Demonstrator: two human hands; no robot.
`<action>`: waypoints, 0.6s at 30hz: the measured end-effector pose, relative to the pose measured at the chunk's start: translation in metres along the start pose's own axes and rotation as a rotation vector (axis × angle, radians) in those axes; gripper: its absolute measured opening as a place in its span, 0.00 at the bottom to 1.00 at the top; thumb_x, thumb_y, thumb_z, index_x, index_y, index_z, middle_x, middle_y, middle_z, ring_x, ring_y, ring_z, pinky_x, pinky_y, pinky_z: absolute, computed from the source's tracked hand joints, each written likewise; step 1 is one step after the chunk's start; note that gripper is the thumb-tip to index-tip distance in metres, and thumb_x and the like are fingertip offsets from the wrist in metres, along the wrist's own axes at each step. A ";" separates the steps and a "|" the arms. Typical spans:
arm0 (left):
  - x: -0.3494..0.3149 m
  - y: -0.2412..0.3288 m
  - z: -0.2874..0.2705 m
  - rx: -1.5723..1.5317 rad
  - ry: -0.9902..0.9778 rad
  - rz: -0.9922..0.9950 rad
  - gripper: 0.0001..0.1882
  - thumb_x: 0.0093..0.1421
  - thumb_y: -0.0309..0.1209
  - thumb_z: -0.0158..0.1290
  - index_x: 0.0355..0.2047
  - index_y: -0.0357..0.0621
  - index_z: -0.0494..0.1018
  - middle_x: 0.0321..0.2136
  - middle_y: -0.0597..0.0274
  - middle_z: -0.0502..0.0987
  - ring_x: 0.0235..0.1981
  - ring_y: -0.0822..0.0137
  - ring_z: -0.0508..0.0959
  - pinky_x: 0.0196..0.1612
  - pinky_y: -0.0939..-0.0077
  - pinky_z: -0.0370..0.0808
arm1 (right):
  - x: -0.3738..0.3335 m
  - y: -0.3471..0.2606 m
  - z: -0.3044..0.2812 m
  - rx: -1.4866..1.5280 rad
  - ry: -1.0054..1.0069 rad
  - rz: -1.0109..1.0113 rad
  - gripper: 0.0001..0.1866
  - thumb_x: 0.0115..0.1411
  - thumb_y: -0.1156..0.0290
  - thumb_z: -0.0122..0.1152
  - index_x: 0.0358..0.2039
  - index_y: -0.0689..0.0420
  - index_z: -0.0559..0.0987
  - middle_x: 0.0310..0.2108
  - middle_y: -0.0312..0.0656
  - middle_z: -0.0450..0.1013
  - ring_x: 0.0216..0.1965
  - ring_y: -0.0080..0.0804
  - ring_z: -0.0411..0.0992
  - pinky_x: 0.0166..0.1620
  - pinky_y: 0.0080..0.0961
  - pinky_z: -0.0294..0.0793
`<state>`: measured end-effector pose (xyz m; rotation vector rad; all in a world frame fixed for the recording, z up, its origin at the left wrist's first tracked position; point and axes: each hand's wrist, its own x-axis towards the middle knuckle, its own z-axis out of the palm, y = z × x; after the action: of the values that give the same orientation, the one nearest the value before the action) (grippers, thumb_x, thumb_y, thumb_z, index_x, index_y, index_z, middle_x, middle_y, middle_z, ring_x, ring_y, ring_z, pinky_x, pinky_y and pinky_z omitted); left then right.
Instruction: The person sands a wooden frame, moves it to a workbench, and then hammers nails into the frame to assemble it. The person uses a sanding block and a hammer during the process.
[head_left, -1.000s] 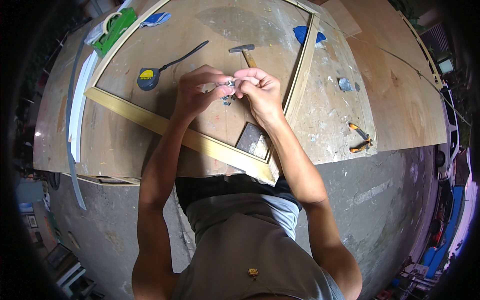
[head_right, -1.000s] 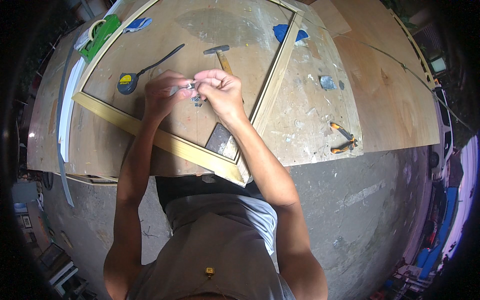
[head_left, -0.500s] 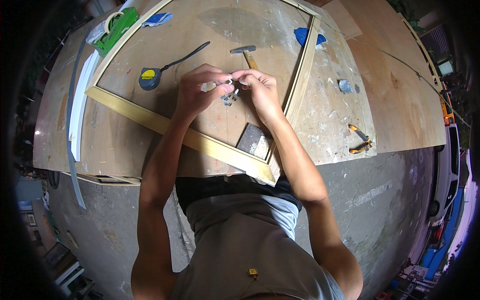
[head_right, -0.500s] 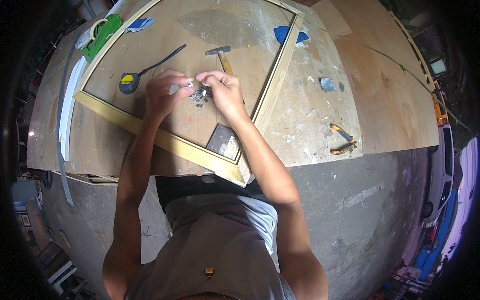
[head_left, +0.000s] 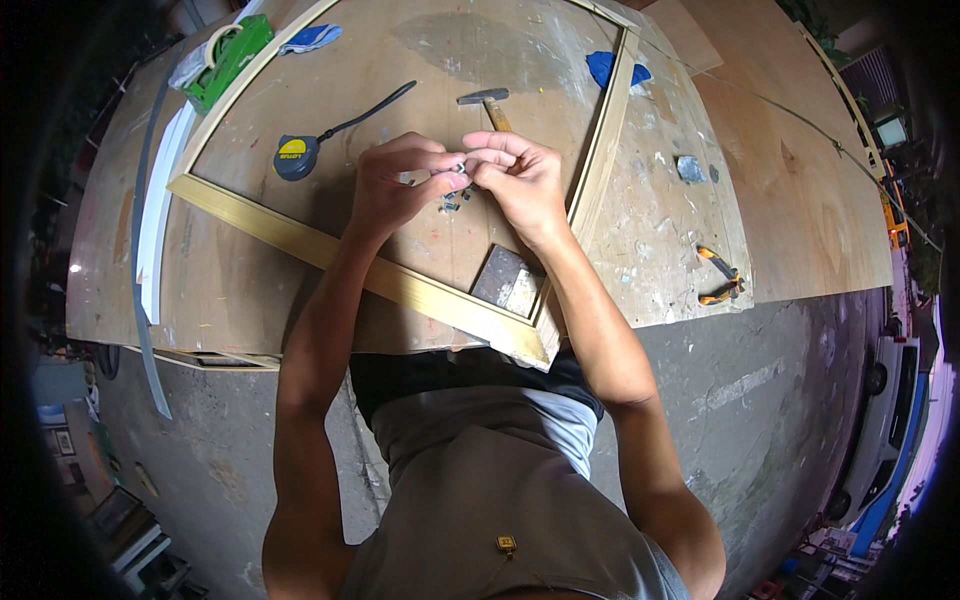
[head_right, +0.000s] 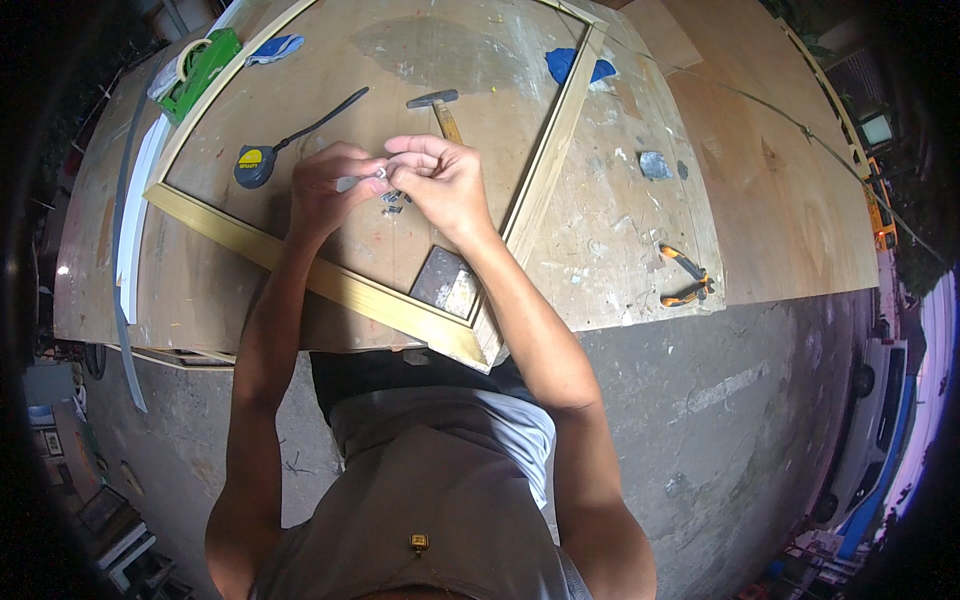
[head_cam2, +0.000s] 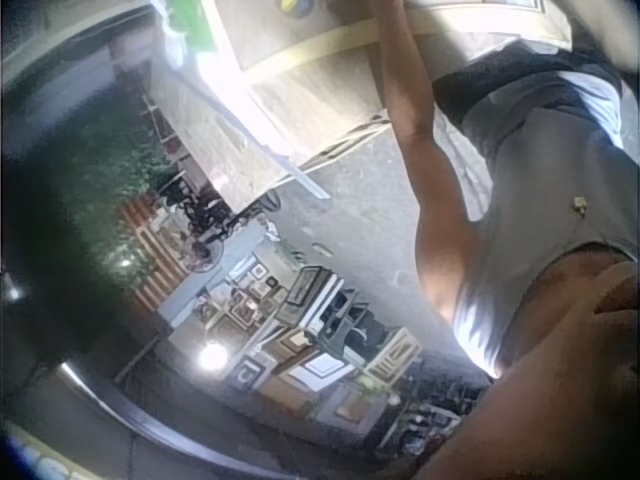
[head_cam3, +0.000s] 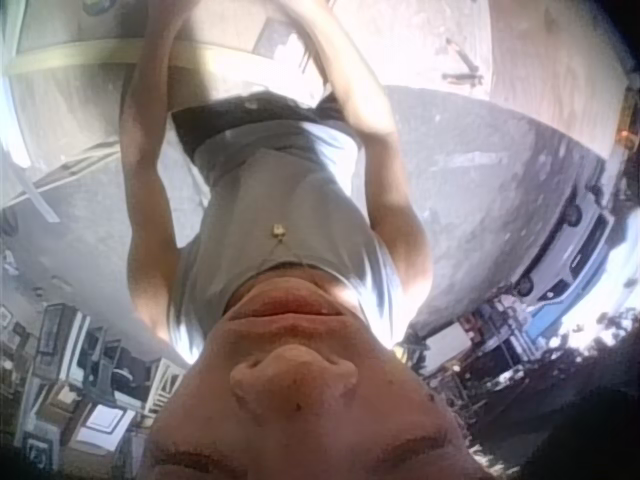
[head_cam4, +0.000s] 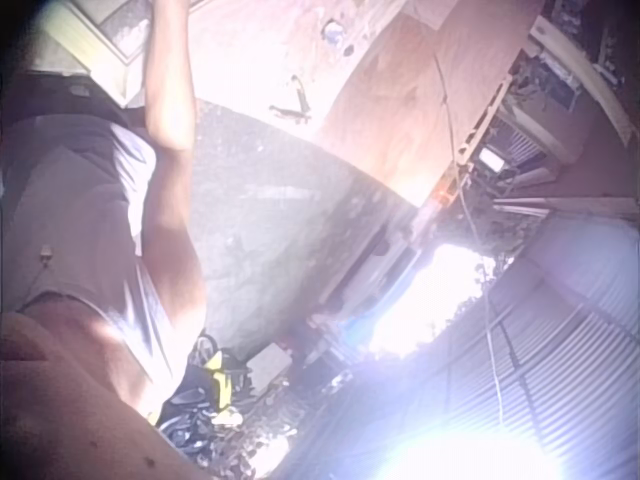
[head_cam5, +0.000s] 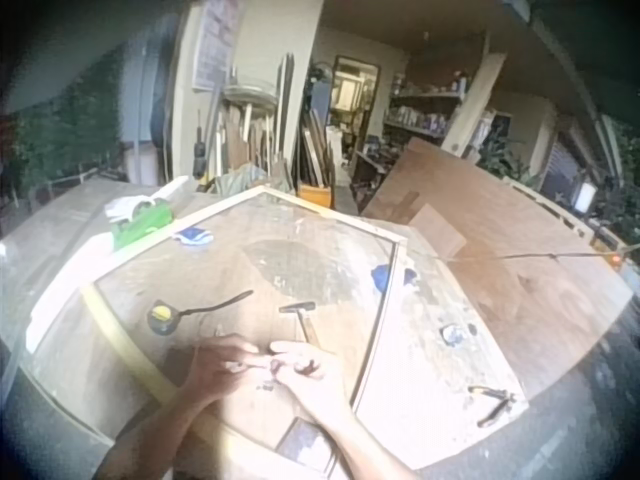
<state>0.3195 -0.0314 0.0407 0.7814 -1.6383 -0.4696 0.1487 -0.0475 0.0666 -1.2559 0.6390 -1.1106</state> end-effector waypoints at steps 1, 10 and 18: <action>-0.001 -0.001 0.000 -0.034 0.006 -0.006 0.13 0.42 0.19 0.62 0.30 0.42 0.79 0.25 0.60 0.77 0.27 0.73 0.76 0.31 0.80 0.71 | -0.001 0.000 0.001 0.006 0.003 -0.006 0.14 0.49 0.85 0.55 0.40 0.71 0.73 0.29 0.42 0.75 0.30 0.22 0.73 0.36 0.16 0.74; -0.001 -0.004 -0.002 -0.081 0.012 -0.006 0.12 0.42 0.19 0.62 0.29 0.41 0.79 0.26 0.60 0.77 0.28 0.72 0.76 0.32 0.80 0.71 | -0.003 0.000 0.001 -0.011 0.026 0.007 0.14 0.50 0.84 0.56 0.40 0.72 0.73 0.30 0.44 0.75 0.32 0.23 0.73 0.37 0.17 0.74; -0.001 -0.003 -0.001 -0.062 -0.018 0.000 0.12 0.41 0.19 0.62 0.29 0.42 0.79 0.24 0.60 0.77 0.27 0.72 0.76 0.31 0.79 0.71 | -0.003 0.000 -0.002 -0.013 -0.008 0.014 0.13 0.49 0.84 0.56 0.38 0.71 0.74 0.29 0.43 0.75 0.30 0.22 0.74 0.36 0.16 0.74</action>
<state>0.3216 -0.0329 0.0384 0.7329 -1.6325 -0.5269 0.1461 -0.0451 0.0653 -1.2643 0.6486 -1.0909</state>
